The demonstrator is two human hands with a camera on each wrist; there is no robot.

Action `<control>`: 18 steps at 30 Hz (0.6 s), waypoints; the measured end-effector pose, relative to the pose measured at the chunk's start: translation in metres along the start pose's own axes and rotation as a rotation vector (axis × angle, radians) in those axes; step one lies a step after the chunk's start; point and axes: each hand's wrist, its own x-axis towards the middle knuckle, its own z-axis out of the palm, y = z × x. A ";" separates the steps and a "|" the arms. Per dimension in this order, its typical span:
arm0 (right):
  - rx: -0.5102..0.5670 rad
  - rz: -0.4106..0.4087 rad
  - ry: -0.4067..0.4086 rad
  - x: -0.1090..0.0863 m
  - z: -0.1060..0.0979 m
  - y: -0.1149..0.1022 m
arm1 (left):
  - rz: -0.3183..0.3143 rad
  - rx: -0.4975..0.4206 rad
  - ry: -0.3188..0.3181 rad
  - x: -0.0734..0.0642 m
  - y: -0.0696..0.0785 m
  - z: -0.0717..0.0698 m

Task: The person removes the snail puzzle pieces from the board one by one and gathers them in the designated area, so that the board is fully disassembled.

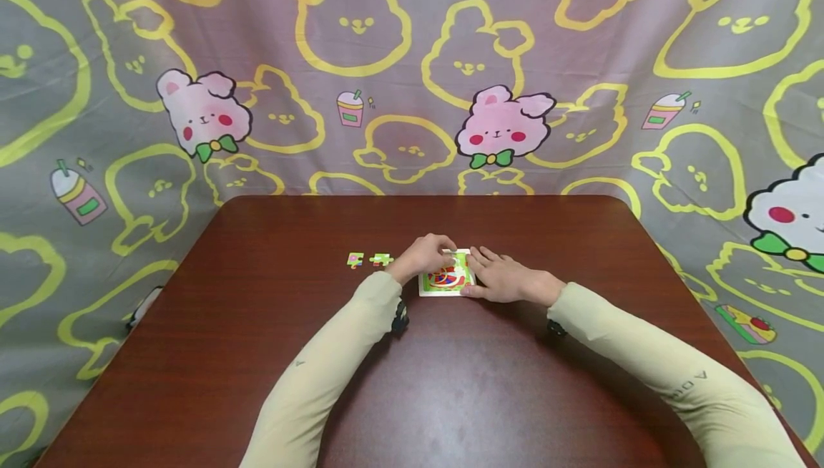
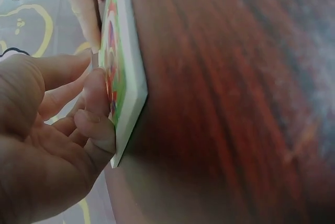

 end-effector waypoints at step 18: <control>0.018 0.001 0.006 -0.001 0.000 0.000 | -0.007 0.171 -0.023 -0.001 0.007 0.001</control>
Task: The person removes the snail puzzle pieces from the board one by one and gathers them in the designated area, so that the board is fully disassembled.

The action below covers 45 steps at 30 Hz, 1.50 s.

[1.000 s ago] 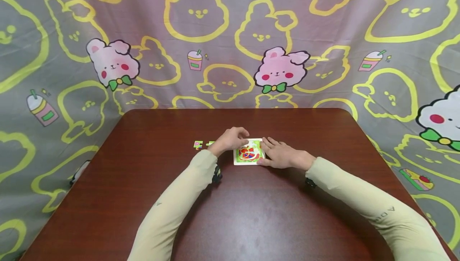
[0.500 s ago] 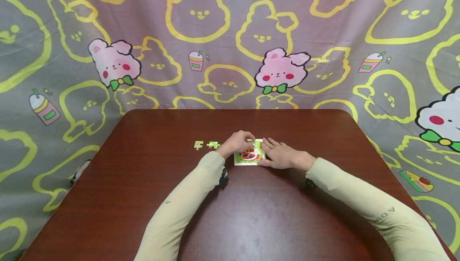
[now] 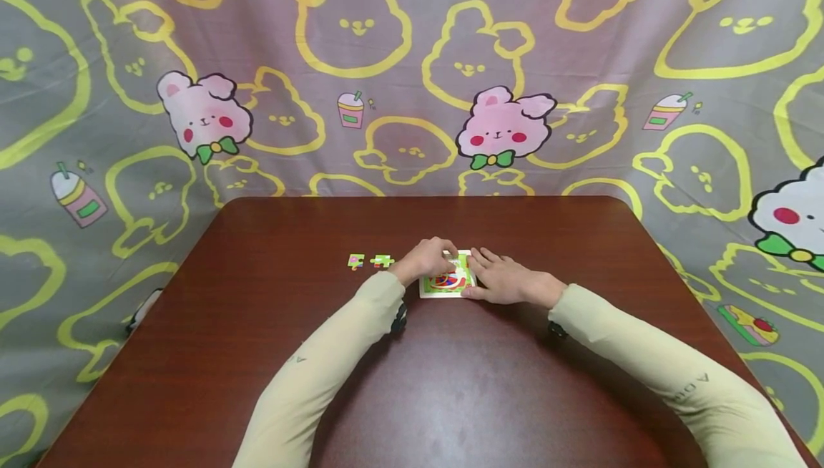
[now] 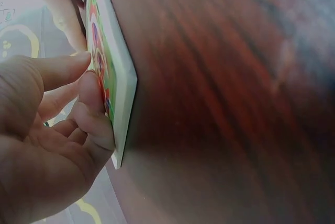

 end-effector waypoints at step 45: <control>-0.015 0.005 0.002 0.002 0.001 0.000 | -0.026 0.059 0.060 0.001 0.013 0.003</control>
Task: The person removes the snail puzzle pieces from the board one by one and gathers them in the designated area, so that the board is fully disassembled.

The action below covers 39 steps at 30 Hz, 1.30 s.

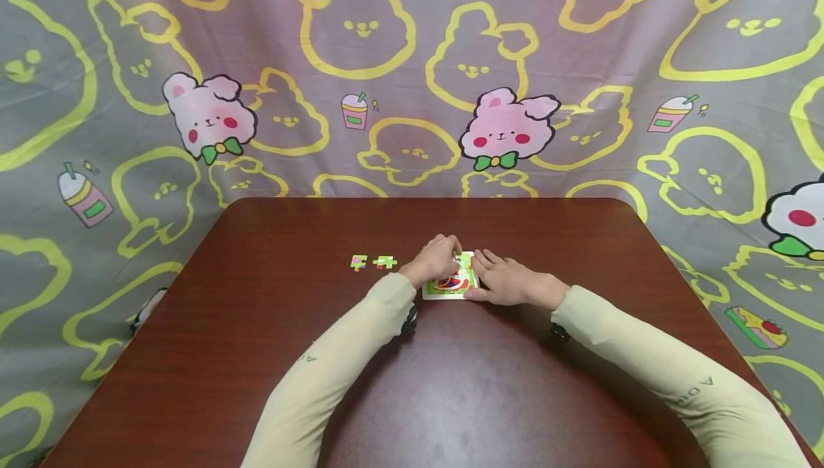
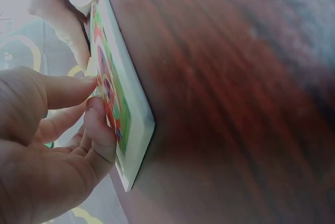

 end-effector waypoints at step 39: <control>0.019 -0.001 -0.012 -0.002 -0.001 -0.001 | 0.000 -0.275 0.078 -0.001 -0.021 -0.036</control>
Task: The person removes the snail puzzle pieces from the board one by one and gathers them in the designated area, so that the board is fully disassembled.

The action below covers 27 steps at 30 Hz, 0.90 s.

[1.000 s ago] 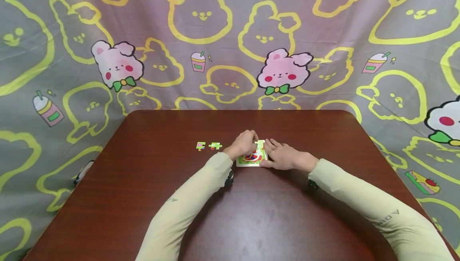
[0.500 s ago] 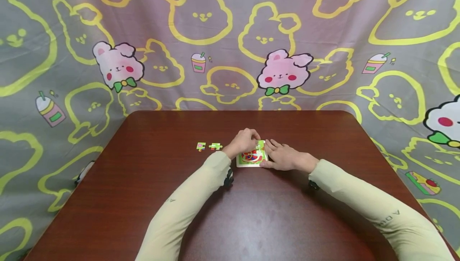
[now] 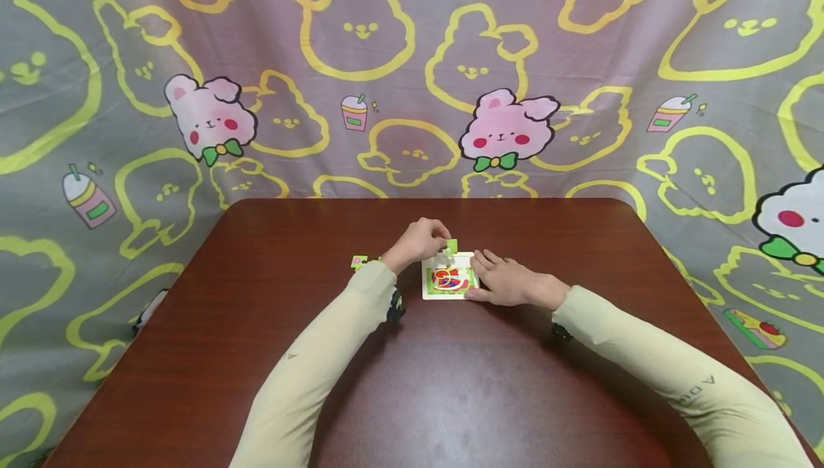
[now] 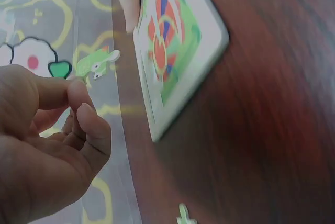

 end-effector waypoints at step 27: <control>0.031 -0.005 -0.001 -0.003 0.000 0.000 | -0.167 -0.082 -0.171 -0.014 -0.060 -0.032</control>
